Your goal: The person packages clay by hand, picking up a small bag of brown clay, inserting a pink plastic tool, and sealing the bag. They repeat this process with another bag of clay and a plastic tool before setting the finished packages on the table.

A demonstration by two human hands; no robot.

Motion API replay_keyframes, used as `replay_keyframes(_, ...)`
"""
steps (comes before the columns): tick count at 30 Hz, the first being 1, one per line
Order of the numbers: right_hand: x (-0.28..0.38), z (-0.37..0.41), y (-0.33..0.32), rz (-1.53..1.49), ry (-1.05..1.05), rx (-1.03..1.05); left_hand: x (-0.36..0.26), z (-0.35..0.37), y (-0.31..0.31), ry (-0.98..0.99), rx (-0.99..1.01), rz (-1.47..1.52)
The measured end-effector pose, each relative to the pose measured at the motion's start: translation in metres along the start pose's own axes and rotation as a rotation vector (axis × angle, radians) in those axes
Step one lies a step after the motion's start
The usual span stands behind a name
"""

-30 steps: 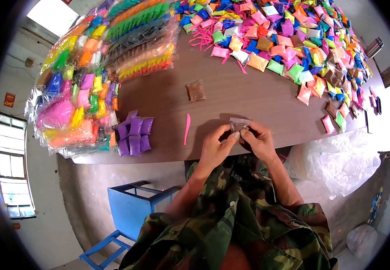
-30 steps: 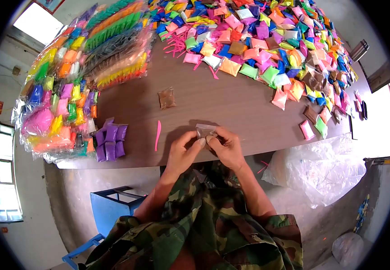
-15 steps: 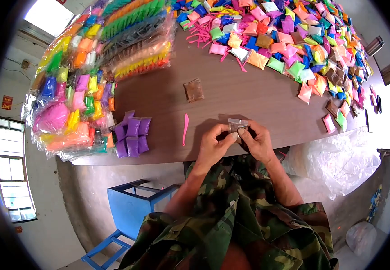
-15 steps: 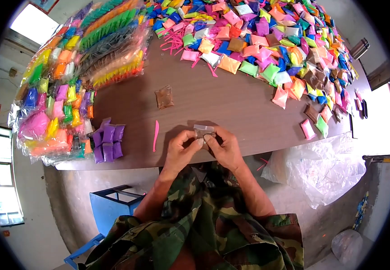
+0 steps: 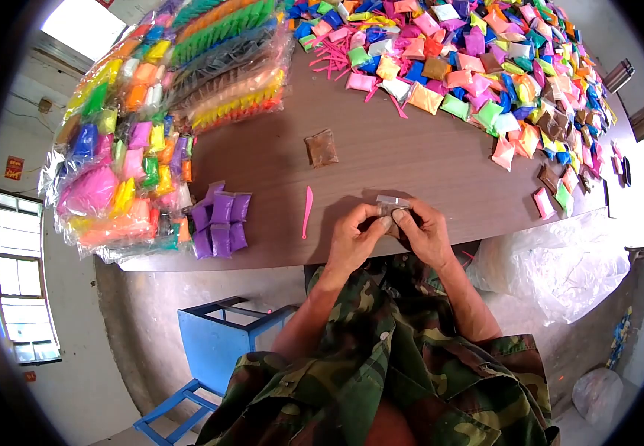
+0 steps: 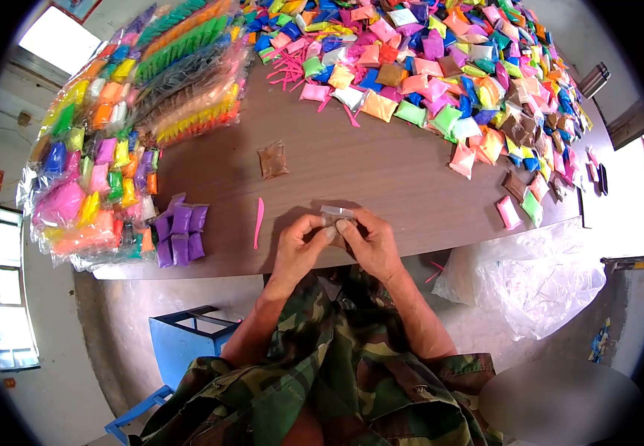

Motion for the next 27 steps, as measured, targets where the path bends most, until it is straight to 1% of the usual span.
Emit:
replay_keyframes(1,0.001,0.0,0.001,-0.001,-0.001,0.001,-0.003,0.001,0.0,-0.002,0.029,-0.009)
replay_keyframes(3,0.002,0.001,0.001,-0.053,-0.018,-0.029,-0.011,0.001,0.001,0.016,0.022,-0.004)
replay_keyframes(5,0.002,0.002,0.001,-0.029,-0.027,-0.027,-0.017,0.002,0.001,0.033,0.016,0.001)
replay_keyframes(7,0.001,0.002,0.001,-0.005,-0.035,-0.026,-0.015,0.002,0.002,-0.06,0.015,0.125)
replay_keyframes(8,0.0,0.001,0.001,0.009,-0.049,-0.018,-0.012,0.001,0.003,-0.06,0.016,0.124)
replay_keyframes(10,0.002,0.0,0.002,0.021,-0.063,-0.011,-0.008,0.0,0.002,-0.009,0.0,0.063)
replay_keyframes(16,0.011,0.001,0.002,0.021,-0.048,-0.009,-0.005,0.0,0.001,0.03,-0.047,-0.048)
replay_keyframes(17,0.011,0.0,0.002,0.044,-0.085,-0.016,-0.005,0.001,0.001,0.03,-0.046,-0.048)
replay_keyframes(19,0.012,0.0,0.002,0.068,-0.121,-0.024,-0.013,0.002,0.003,-0.016,-0.015,0.086)
replay_keyframes(20,0.012,0.001,0.002,0.065,-0.131,-0.036,-0.017,0.003,0.004,-0.016,-0.015,0.086)
replay_keyframes(22,0.015,0.001,0.002,0.062,-0.138,-0.047,-0.017,0.004,0.005,-0.097,-0.048,0.217)
replay_keyframes(25,0.016,0.002,0.003,0.058,-0.113,-0.034,0.0,0.001,-0.002,-0.086,-0.062,0.155)
replay_keyframes(27,0.014,0.001,0.003,0.083,-0.143,-0.031,0.005,0.002,-0.001,-0.077,-0.066,0.163)
Point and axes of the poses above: each hand's wrist, its own z-axis away from the middle knuckle, its own y-axis out of the palm, x = y × z, the point moved 5 cm from there along -z, towards the middle knuckle, and after that the axes turned 4 degrees about -x, right-handed, at the moved point
